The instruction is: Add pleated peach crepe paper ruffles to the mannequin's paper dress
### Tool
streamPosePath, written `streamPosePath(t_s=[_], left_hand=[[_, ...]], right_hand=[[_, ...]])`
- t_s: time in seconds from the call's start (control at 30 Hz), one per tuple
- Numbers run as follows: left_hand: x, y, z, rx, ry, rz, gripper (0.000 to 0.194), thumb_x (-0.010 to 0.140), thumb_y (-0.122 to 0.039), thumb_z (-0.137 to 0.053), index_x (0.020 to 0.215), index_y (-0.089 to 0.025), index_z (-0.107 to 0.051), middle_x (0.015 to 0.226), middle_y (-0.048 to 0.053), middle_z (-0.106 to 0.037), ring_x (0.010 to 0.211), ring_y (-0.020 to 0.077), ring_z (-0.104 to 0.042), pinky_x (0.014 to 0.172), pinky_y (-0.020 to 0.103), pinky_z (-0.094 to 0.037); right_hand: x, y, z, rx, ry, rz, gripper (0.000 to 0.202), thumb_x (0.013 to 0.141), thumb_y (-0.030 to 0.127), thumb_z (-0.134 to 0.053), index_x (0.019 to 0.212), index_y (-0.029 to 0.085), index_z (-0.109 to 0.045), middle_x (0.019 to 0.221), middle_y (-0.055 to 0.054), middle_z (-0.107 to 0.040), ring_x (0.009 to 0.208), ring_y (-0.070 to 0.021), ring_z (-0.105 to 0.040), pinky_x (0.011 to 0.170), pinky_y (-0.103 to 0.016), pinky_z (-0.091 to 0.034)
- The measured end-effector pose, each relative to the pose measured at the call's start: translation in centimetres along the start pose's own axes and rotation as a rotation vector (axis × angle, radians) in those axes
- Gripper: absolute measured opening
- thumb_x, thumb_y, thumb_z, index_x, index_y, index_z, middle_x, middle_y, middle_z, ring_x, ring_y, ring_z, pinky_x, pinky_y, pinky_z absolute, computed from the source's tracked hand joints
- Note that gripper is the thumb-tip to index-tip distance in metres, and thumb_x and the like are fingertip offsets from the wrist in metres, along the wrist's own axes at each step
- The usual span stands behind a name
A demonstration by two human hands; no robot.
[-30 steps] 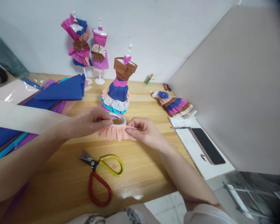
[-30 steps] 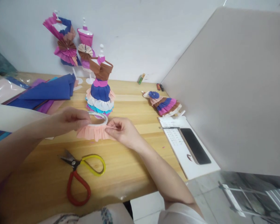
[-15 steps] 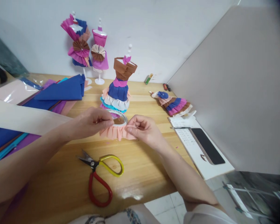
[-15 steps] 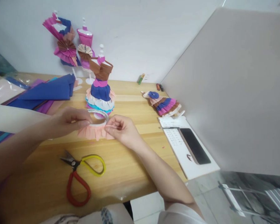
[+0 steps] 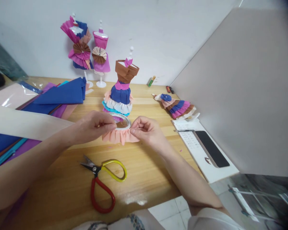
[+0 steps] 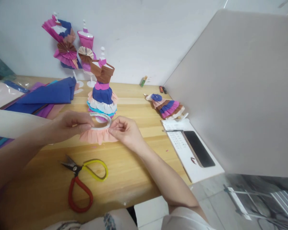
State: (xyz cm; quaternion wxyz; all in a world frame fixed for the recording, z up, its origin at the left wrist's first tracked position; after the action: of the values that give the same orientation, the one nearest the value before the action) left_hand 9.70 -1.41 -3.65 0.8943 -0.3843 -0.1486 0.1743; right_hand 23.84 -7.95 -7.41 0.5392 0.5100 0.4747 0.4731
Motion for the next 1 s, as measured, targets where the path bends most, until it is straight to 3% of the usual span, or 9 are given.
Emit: streamPosePath(t_s=[0.23,0.4,0.53,0.63,0.8,1.0], left_hand=[[0.0,-0.1,-0.1,-0.046,0.003,0.01,0.035,0.09,-0.035,-0.044,0.062,-0.015,-0.05,0.06,-0.002,-0.048,0.058,0.0086,-0.042,0.054,0.022,-0.032],[0.0,-0.4,-0.3,-0.114,0.075,-0.001,0.034,0.09,-0.035,-0.048,0.063,-0.015,-0.052,0.06,-0.001,-0.049,0.057,0.0088,-0.043,0.053,0.022,-0.034],[-0.2,-0.4,-1.1,-0.248,0.181,-0.031,0.036,0.092,-0.041,-0.05,0.07,-0.014,-0.058,0.061,0.001,-0.055,0.059,0.0102,-0.048,0.055,0.021,-0.038],[-0.2,-0.2,-1.8,-0.333,0.228,-0.026,0.04,0.092,-0.047,-0.052,0.071,-0.014,-0.061,0.062,0.001,-0.057,0.058,0.0103,-0.05,0.054,0.021,-0.039],[0.2,1.0,-1.7,-0.371,0.184,0.013,0.045,0.089,-0.053,-0.053,0.068,-0.015,-0.061,0.058,0.0,-0.054,0.053,0.0096,-0.047,0.049,0.019,-0.039],[0.1,1.6,-1.0,-0.399,0.175,0.023,0.046,0.09,-0.05,-0.055,0.064,-0.013,-0.059,0.057,0.0,-0.052,0.054,0.0092,-0.047,0.049,0.019,-0.04]], right_hand=[[0.0,-0.1,-0.3,0.007,-0.002,-0.002,0.034,0.065,0.04,-0.079,0.067,0.018,-0.052,0.058,0.005,-0.051,0.052,-0.0066,-0.04,0.05,-0.021,-0.028],[0.0,0.0,-0.5,0.061,0.029,0.004,0.039,0.064,0.04,-0.082,0.075,0.02,-0.05,0.056,0.008,-0.047,0.048,-0.0058,-0.035,0.048,-0.021,-0.027],[-0.4,-0.6,-1.6,0.115,0.199,-0.084,0.042,0.069,0.047,-0.079,0.095,0.022,-0.057,0.058,0.007,-0.051,0.047,-0.0086,-0.044,0.047,-0.022,-0.038],[-0.7,-1.2,-2.3,0.108,0.258,-0.105,0.036,0.074,0.05,-0.073,0.088,0.02,-0.058,0.061,0.006,-0.051,0.05,-0.0087,-0.048,0.048,-0.022,-0.046],[-0.6,-0.9,-2.0,0.023,0.154,-0.026,0.031,0.078,0.046,-0.068,0.087,0.019,-0.055,0.063,0.006,-0.05,0.05,-0.0082,-0.05,0.048,-0.02,-0.047],[-0.8,-0.4,-2.4,0.128,0.314,-0.115,0.043,0.079,0.055,-0.066,0.098,0.018,-0.06,0.065,0.001,-0.062,0.052,-0.012,-0.059,0.044,-0.02,-0.043]])
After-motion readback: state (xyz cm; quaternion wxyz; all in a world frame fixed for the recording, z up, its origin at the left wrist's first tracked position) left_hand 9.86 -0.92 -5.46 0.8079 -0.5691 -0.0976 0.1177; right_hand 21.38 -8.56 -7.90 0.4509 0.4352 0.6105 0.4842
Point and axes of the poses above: each hand's wrist, its own x-axis towards the middle knuckle, its own z-axis out of the back of the hand, y = z × x, the point moved 8 cm from there along x, towards the middle knuckle
